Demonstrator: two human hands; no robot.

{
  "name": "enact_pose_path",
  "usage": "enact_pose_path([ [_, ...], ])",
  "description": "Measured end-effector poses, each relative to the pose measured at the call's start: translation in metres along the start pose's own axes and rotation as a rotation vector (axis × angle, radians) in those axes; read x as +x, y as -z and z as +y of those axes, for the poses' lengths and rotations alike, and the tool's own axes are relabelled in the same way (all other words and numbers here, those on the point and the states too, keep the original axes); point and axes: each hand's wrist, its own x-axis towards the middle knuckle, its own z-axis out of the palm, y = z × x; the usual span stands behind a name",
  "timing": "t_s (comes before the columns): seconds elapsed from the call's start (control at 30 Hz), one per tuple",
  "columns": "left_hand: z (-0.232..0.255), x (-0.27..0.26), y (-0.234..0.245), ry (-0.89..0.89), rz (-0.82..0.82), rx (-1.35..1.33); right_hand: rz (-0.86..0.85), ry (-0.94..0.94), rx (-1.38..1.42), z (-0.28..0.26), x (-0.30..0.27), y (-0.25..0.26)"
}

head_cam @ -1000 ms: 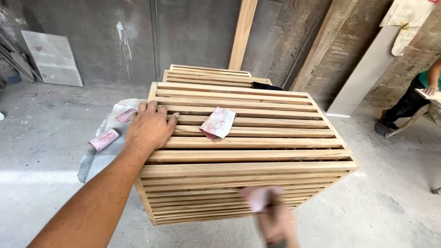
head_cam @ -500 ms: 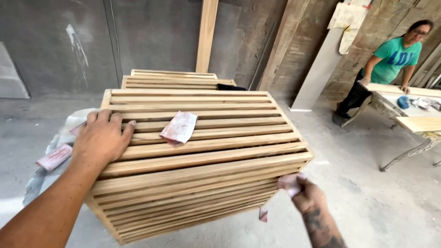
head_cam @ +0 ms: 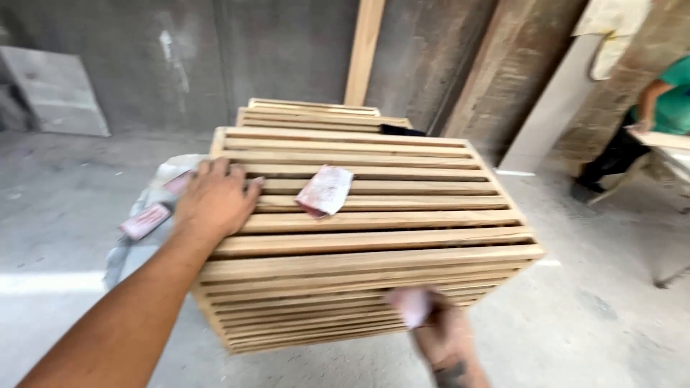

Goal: Manually sanding the surfaces and edges of a slatted wooden structure using sandpaper to achieve a smooth finish.

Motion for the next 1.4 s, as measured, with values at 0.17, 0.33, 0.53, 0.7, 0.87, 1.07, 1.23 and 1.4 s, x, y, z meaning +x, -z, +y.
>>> enact_pose_path([
  [0.17,0.002,0.002,0.001,-0.003,-0.033,-0.026,-0.159,-0.365,-0.154,0.175,-0.112,-0.109],
  [0.33,0.005,-0.007,0.016,0.002,-0.095,-0.083,-0.076,-0.610,-0.106,0.225,-0.133,-0.136],
  [0.53,0.001,-0.006,0.012,-0.036,-0.080,-0.077,-0.007,-0.395,-0.115,0.170,-0.087,-0.091],
  [0.7,0.001,-0.006,0.009,-0.055,-0.075,-0.098,-0.270,-0.511,-0.158,0.228,-0.132,-0.128],
  [0.87,-0.005,0.000,-0.002,-0.048,0.003,-0.122,-0.616,0.249,-1.428,0.148,-0.116,-0.088],
  [1.07,-0.001,-0.002,0.006,-0.048,-0.055,-0.109,0.317,0.329,-1.387,-0.050,-0.105,-0.071],
  [1.23,0.002,-0.006,0.017,-0.025,-0.132,-0.090,0.628,0.512,-1.944,-0.110,-0.057,-0.018],
  [1.4,0.004,-0.004,0.015,0.001,-0.116,-0.037,-0.123,1.198,-1.482,-0.006,-0.075,0.033],
])
